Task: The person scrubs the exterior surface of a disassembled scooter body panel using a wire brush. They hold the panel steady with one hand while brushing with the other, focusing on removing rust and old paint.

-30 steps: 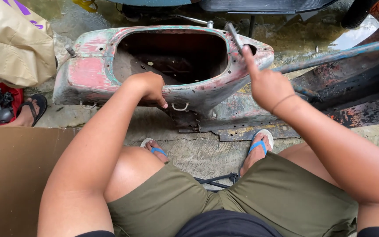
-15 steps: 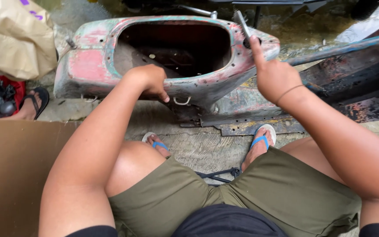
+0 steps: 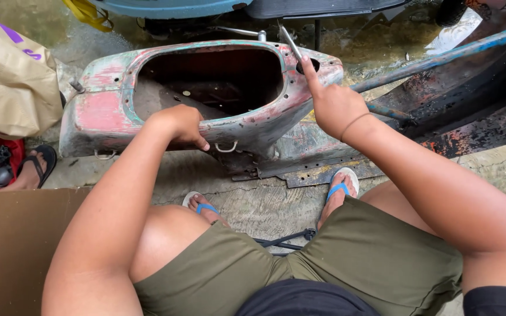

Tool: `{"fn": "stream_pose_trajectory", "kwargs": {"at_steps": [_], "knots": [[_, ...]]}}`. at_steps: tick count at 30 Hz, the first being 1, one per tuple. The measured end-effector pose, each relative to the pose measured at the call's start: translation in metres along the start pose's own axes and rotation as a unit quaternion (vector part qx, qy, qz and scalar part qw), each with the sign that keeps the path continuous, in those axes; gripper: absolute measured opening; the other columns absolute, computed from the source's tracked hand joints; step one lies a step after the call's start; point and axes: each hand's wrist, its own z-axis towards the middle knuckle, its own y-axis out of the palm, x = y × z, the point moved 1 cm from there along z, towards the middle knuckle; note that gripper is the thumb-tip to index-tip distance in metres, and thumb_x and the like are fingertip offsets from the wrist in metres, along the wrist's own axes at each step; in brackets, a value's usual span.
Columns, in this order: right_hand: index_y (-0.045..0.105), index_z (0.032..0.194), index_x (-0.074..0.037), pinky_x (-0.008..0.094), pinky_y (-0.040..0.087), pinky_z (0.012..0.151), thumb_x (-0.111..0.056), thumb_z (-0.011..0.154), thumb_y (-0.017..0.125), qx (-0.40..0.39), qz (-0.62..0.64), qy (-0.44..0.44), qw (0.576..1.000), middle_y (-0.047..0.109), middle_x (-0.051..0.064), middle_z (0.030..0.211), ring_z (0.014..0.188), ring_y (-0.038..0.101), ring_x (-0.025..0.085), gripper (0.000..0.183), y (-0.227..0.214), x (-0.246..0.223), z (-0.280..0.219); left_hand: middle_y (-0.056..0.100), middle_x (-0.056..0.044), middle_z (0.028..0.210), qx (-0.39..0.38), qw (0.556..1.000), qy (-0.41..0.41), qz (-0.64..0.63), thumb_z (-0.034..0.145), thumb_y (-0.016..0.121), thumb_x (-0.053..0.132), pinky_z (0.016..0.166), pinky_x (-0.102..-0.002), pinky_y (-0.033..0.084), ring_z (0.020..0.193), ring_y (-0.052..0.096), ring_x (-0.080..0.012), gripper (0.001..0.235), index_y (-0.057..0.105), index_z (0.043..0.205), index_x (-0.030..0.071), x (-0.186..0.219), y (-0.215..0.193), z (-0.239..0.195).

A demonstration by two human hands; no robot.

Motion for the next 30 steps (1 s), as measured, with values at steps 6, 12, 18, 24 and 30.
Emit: {"fn": "stream_pose_trajectory", "kwargs": {"at_steps": [6,12,18,24,30], "knots": [[0.015,0.17,-0.021,0.051,0.063,0.066,-0.008,0.096,0.041,-0.09,-0.025,-0.024,0.995,0.073,0.024,0.087,0.08,0.077,0.042,0.079,-0.019,-0.007,-0.05,0.075,-0.02,0.124,0.015,1.0,0.011,-0.007,0.068,0.091,0.051,0.105,-0.048,0.053,0.124,0.067,-0.0373,0.074,0.075,0.13,0.014,-0.014,0.009,0.022],[0.008,0.17,-0.017,0.05,0.063,0.062,-0.002,0.096,0.04,-0.049,0.008,-0.036,0.998,0.071,0.026,0.081,0.074,0.075,0.042,0.082,-0.004,-0.005,-0.029,0.075,-0.022,0.124,-0.007,1.0,0.013,0.001,0.067,0.092,0.052,0.105,-0.05,0.053,0.124,0.067,-0.0392,0.078,0.074,0.131,0.012,-0.011,0.008,0.024],[0.005,0.171,-0.017,0.05,0.062,0.059,-0.002,0.095,0.041,-0.04,-0.033,-0.049,0.997,0.071,0.026,0.083,0.072,0.075,0.043,0.085,-0.009,-0.011,-0.028,0.076,-0.02,0.122,0.002,1.0,0.013,0.003,0.066,0.092,0.053,0.105,-0.049,0.053,0.124,0.067,-0.0375,0.074,0.076,0.128,0.015,-0.012,0.008,0.02],[0.011,0.17,-0.02,0.054,0.063,0.069,-0.001,0.096,0.04,-0.092,-0.02,-0.058,0.994,0.073,0.026,0.092,0.084,0.076,0.046,0.081,-0.023,-0.012,-0.054,0.074,-0.023,0.126,-0.018,1.0,0.02,0.006,0.068,0.09,0.051,0.109,-0.05,0.052,0.128,0.065,-0.0401,0.07,0.076,0.125,0.012,0.002,-0.003,-0.001],[0.009,0.169,-0.02,0.054,0.062,0.064,-0.005,0.098,0.041,-0.033,0.002,-0.037,0.999,0.071,0.024,0.092,0.081,0.075,0.045,0.079,-0.007,-0.008,-0.022,0.076,-0.02,0.124,-0.017,1.0,0.004,0.004,0.069,0.09,0.05,0.107,-0.049,0.053,0.126,0.066,-0.0372,0.071,0.076,0.129,0.014,0.009,-0.007,-0.011]]}}
